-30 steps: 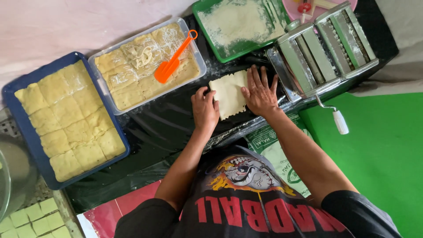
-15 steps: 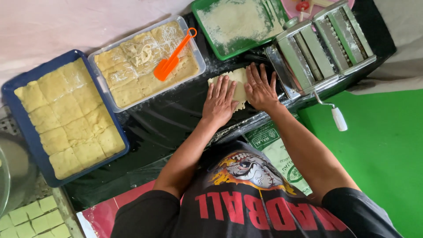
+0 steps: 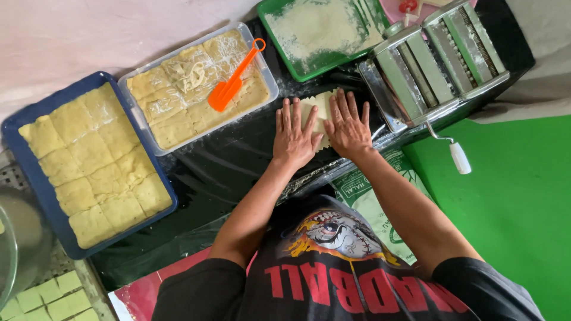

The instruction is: The person is cutting dough into squares and using a manual pasta machine to flatten sheets of dough.

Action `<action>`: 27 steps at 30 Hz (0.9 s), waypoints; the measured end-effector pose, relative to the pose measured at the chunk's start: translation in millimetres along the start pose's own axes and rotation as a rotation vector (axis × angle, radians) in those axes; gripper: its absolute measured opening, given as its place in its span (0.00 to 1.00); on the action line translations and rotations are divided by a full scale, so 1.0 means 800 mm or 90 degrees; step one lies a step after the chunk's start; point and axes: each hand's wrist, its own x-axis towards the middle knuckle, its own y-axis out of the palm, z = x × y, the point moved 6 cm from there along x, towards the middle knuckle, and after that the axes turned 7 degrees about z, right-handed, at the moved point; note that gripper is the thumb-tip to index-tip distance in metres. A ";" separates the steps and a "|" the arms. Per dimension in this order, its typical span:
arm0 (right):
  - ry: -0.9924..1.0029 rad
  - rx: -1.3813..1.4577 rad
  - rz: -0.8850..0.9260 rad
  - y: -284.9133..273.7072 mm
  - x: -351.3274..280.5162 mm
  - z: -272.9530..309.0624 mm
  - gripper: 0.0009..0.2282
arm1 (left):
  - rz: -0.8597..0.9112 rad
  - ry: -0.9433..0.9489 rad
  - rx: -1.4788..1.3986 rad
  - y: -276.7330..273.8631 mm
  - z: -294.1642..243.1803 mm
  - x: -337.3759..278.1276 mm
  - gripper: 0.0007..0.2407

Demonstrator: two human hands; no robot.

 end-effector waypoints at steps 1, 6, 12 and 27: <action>-0.001 -0.001 -0.002 -0.001 0.004 -0.001 0.30 | -0.002 0.000 0.000 -0.004 0.001 0.004 0.30; 0.012 0.003 0.001 0.003 0.008 -0.007 0.31 | 0.004 0.001 0.000 0.002 0.001 0.005 0.30; 0.002 0.212 -0.215 0.016 0.014 -0.049 0.21 | -0.048 0.028 -0.058 -0.003 0.007 -0.002 0.29; 0.260 0.337 -0.129 -0.001 0.041 -0.088 0.13 | -0.267 0.049 -0.405 -0.052 0.070 -0.076 0.11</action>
